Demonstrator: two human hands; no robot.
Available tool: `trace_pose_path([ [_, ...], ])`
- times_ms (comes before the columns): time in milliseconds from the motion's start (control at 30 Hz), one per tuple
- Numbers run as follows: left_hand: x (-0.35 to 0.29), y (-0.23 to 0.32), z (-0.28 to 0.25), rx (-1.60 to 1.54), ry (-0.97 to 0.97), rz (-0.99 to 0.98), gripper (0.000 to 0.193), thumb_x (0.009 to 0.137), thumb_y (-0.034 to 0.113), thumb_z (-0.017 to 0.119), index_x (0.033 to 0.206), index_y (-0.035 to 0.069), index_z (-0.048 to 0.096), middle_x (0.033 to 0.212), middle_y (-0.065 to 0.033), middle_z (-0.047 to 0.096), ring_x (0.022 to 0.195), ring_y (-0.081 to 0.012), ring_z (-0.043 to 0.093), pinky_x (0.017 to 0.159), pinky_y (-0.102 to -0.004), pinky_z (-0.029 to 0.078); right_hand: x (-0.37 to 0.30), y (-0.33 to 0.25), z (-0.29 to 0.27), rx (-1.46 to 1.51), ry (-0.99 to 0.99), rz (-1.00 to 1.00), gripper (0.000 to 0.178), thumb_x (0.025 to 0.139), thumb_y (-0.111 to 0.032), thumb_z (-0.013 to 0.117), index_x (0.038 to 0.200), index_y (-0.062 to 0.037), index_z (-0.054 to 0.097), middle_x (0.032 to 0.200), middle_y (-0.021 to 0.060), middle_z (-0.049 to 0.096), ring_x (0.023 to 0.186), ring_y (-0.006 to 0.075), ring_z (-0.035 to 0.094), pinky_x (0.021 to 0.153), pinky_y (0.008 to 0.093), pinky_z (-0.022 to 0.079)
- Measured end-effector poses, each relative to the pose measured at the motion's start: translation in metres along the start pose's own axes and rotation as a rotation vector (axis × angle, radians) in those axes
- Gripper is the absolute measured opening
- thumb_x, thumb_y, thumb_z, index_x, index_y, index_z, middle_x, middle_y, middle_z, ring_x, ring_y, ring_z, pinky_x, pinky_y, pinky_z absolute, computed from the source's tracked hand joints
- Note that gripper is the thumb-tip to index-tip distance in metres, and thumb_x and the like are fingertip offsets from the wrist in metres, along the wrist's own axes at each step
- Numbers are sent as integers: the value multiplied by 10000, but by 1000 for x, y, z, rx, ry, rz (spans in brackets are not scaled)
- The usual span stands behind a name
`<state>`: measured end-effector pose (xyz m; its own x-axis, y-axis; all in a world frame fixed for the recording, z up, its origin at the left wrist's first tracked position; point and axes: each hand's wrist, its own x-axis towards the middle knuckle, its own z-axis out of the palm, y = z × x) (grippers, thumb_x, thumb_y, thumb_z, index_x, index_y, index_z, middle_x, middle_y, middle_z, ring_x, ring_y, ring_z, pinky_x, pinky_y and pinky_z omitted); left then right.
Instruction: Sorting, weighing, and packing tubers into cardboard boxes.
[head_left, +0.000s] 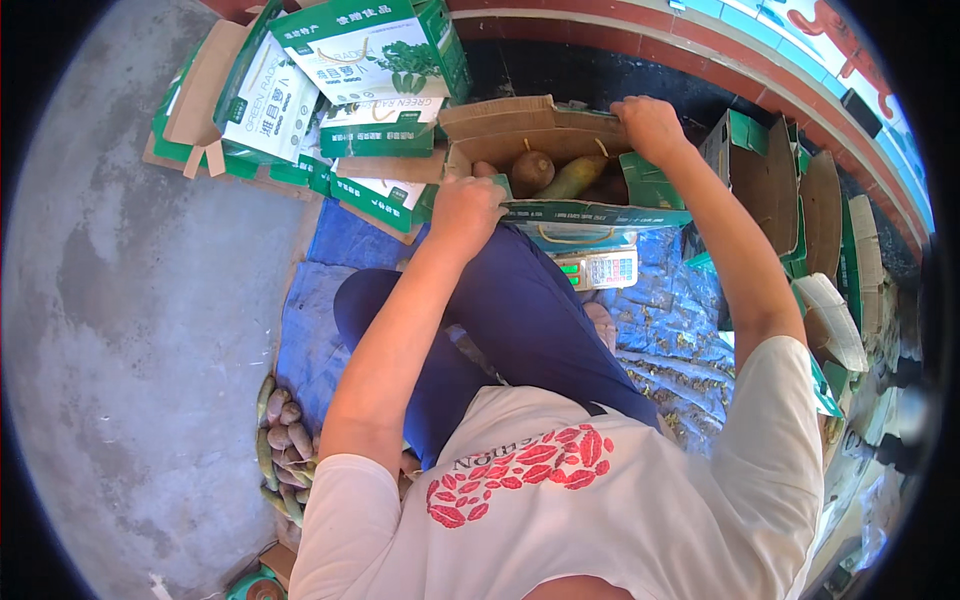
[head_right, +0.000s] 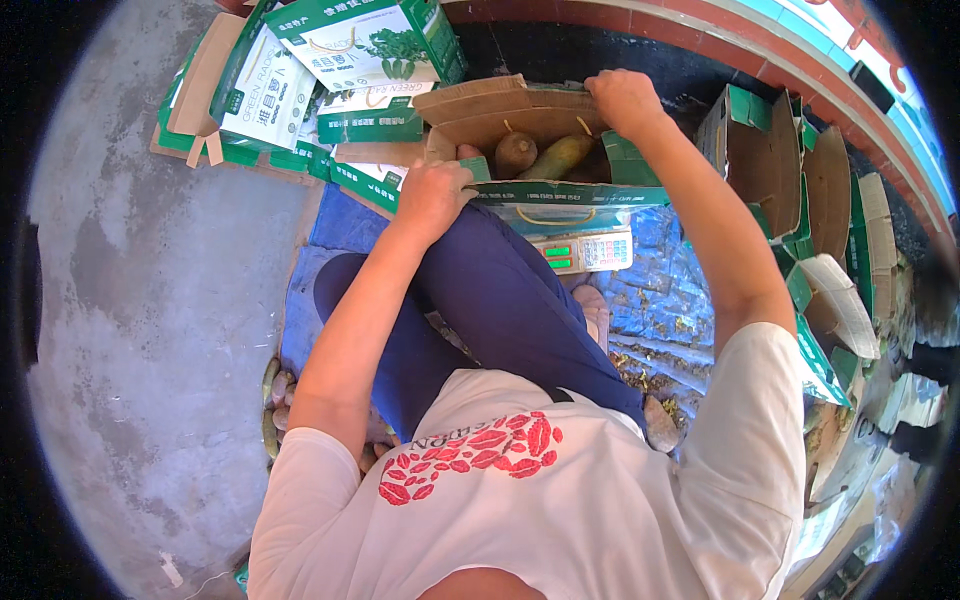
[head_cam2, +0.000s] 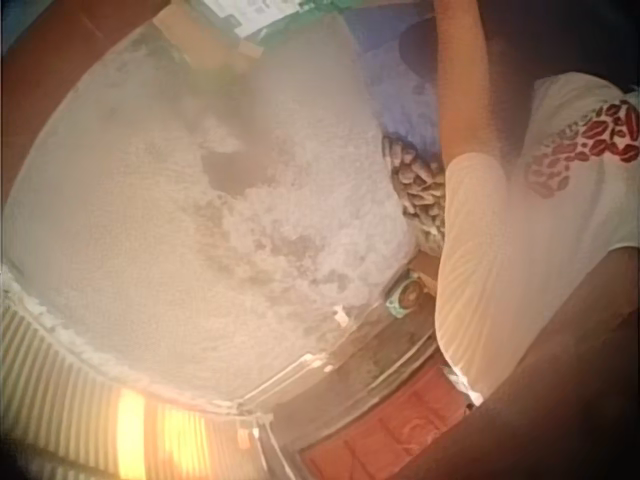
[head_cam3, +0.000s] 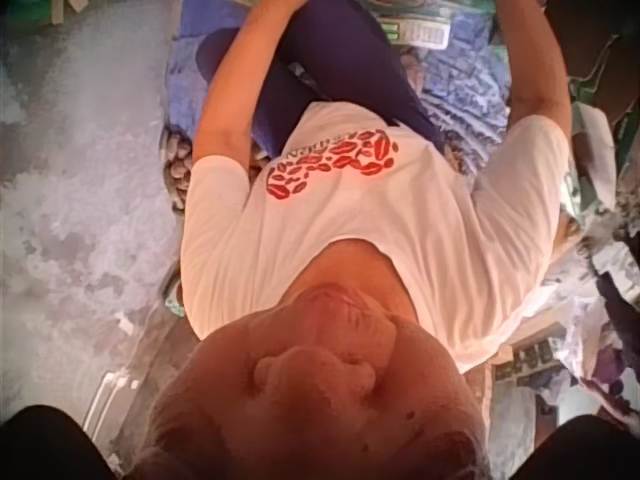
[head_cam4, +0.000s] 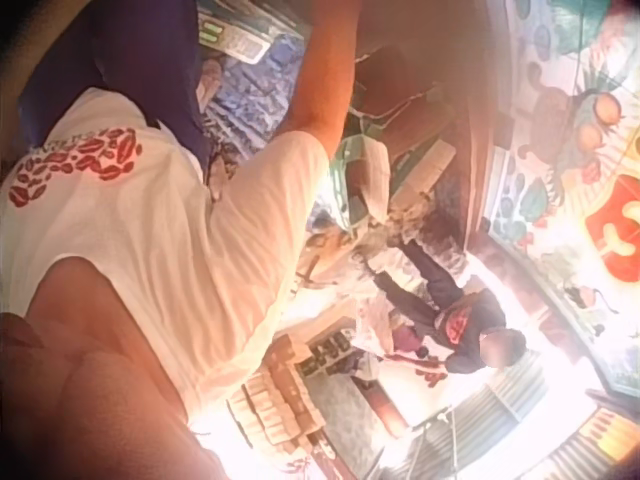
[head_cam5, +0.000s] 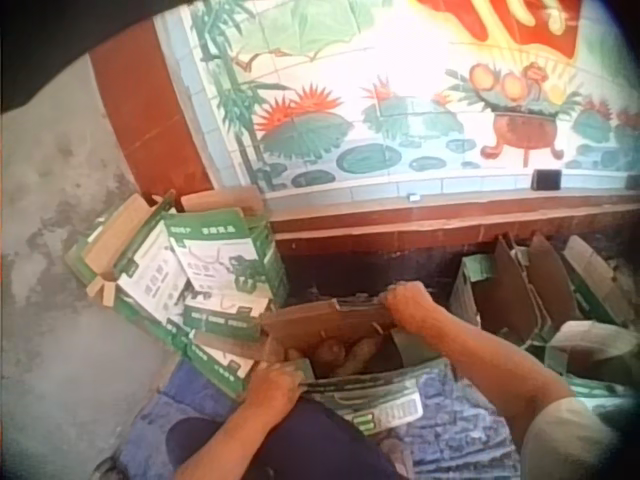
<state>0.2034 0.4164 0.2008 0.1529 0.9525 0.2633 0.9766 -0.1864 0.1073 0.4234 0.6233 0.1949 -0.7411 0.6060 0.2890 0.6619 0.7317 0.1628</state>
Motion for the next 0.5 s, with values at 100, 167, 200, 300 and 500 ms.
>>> trace_pose_path([
  [100,-3,17,-5,-45,26,71,105,662,155,646,662,75,577,688,-78,565,736,-273,553,660,-384,401,-22,8,-12,9,-24,6,124,751,-114,510,813,-111,617,802,97,620,779,258,616,672,364,499],
  [167,1,30,-16,-54,47,129,102,659,149,647,667,78,575,683,-72,563,731,-265,552,656,-378,399,-46,18,-18,61,48,58,137,743,-130,522,831,-106,624,788,106,618,765,275,611,668,383,493],
  [200,4,37,-21,-56,70,181,100,655,143,649,672,82,573,679,-67,560,726,-257,551,652,-372,398,-60,27,-21,102,28,124,158,757,-161,532,863,-91,627,798,120,616,776,302,600,680,405,481],
  [300,11,58,-41,-116,64,298,110,643,129,655,676,82,562,685,-53,554,724,-245,549,648,-363,393,-107,31,-64,131,-89,233,196,788,-201,526,897,-70,623,829,132,614,808,317,587,707,412,469],
  [500,22,128,-33,-248,88,530,88,636,125,636,646,106,551,656,-39,537,718,-217,556,661,-345,390,-236,58,-113,139,-237,463,245,825,-259,523,870,-32,604,828,188,591,813,362,554,693,431,438],
])
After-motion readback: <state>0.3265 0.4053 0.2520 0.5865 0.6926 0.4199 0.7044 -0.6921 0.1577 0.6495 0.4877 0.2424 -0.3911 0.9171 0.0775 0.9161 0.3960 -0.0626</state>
